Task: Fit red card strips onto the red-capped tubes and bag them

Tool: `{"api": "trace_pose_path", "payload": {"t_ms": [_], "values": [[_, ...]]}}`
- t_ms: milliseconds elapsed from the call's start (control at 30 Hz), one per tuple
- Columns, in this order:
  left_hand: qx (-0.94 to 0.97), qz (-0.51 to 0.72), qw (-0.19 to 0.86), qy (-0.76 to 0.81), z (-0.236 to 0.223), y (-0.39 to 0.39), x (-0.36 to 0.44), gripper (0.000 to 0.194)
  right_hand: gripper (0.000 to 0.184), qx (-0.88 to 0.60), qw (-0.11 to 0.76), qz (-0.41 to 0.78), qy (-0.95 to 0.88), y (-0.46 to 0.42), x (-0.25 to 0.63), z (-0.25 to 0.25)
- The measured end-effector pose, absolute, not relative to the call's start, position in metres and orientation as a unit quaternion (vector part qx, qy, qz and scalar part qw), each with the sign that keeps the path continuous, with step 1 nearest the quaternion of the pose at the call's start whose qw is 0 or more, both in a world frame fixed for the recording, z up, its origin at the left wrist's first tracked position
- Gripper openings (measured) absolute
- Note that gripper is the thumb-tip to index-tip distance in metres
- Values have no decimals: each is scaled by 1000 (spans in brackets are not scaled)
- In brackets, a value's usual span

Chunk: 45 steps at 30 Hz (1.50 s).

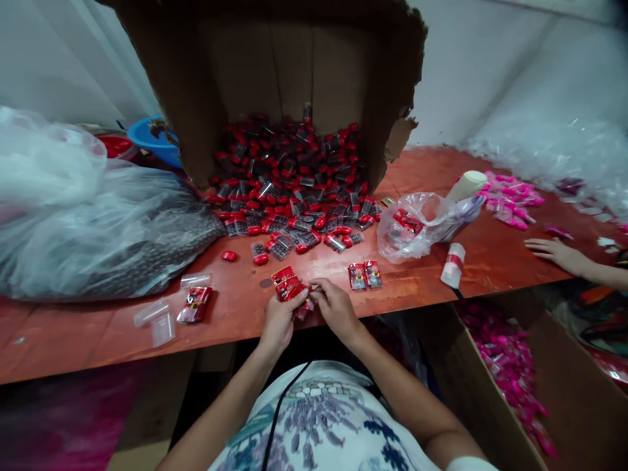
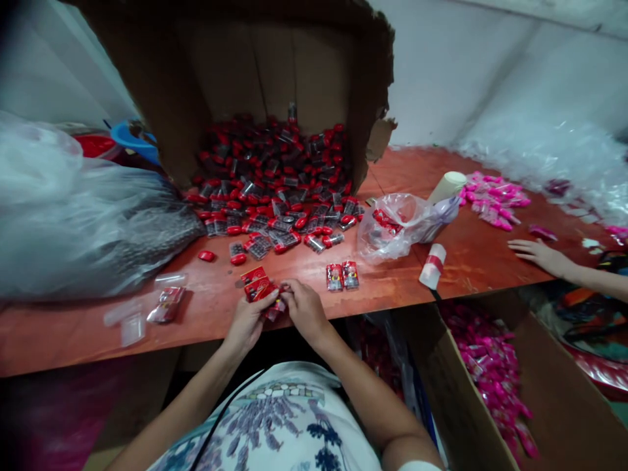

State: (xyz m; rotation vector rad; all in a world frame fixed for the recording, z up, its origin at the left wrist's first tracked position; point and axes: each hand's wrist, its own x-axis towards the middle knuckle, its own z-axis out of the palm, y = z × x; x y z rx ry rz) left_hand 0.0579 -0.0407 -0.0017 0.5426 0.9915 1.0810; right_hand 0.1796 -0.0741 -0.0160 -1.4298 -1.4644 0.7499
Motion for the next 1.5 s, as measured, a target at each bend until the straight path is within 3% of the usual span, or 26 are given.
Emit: {"api": "trace_pose_path", "payload": {"t_ms": [167,333,500,633,733,867,933,1167,1500], "values": [[207,534,672,468,0,-30,50,34,32,-543,404,275,-683,-51,188,-4],[187,540,681,457,3,-24,45,34,26,-529,346,245,-735,-22,208,1],[149,539,687,464,3,-21,42,31,32,-693,260,48,-670,10,233,-11],[127,517,704,470,3,-21,39,21,33,-715,189,32,-673,13,233,-20],[98,527,706,463,4,-19,36,15,31,-678,253,107,-682,-6,222,-20],[76,542,702,456,2,-16,33,12,37,-627,457,298,-556,-47,202,-13],[76,547,698,456,1,-14,32,13,41,-593,517,399,-472,-66,193,-8],[121,547,694,452,-4,-14,40,23,42,-523,551,549,-349,-87,176,-6],[238,557,648,462,0,-20,36,32,42,-486,573,591,-294,-85,174,-13]]}}
